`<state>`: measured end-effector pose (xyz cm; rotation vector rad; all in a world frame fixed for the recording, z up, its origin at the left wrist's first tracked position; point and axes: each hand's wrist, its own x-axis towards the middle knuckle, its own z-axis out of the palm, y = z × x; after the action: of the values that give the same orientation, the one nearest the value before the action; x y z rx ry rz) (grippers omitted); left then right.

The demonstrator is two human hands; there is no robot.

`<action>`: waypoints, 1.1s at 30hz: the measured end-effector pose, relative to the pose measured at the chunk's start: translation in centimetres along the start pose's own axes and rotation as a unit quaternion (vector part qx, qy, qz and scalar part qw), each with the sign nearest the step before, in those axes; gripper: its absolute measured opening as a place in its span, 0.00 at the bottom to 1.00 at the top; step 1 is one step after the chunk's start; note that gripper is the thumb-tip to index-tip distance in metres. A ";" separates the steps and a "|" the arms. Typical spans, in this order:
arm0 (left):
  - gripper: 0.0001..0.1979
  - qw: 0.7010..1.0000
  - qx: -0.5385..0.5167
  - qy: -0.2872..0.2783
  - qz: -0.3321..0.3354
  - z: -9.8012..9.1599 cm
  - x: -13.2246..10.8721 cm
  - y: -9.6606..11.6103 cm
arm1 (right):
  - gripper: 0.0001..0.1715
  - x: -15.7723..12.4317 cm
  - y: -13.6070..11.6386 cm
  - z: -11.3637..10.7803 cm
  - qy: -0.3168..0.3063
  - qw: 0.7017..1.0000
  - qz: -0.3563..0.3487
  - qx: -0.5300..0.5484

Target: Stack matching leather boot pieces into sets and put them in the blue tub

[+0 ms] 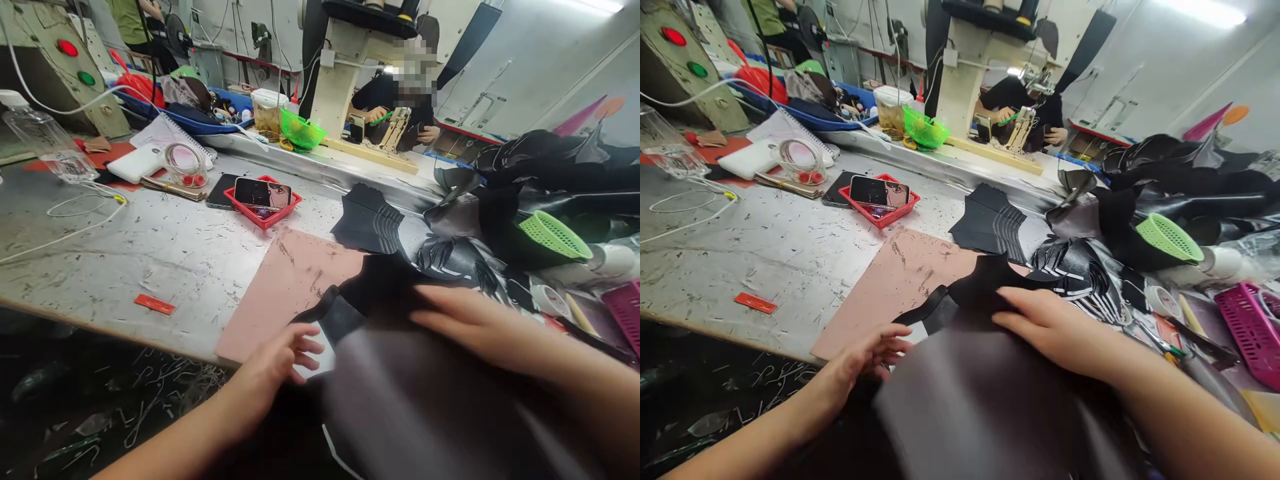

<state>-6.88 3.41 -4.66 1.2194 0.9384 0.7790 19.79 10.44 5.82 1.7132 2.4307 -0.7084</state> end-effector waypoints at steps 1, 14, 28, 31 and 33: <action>0.40 0.997 -0.061 -0.007 -0.037 0.0 0.4 0.2 | 0.13 1.1 -1.1 0.2 -0.032 0.999 -0.017 0.011; 0.06 0.938 0.335 0.050 -0.074 -2.8 2.3 0.0 | 0.10 6.4 -2.8 5.1 -0.031 0.989 0.056 -0.132; 0.08 0.905 0.401 0.140 0.031 -2.5 1.9 -2.0 | 0.14 7.6 -2.0 6.1 -0.045 0.985 0.067 -0.151; 0.08 0.903 0.406 0.139 0.005 -2.5 1.9 -1.5 | 0.14 7.8 -2.0 6.2 -0.050 0.984 0.061 -0.160; 0.07 0.900 0.413 0.139 -0.017 -2.5 2.0 -1.2 | 0.13 7.9 -2.0 6.2 -0.052 0.983 0.058 -0.165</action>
<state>-8.31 6.00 -6.40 1.8389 1.6169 0.5324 13.89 14.18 -1.60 1.6241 2.2063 -0.3481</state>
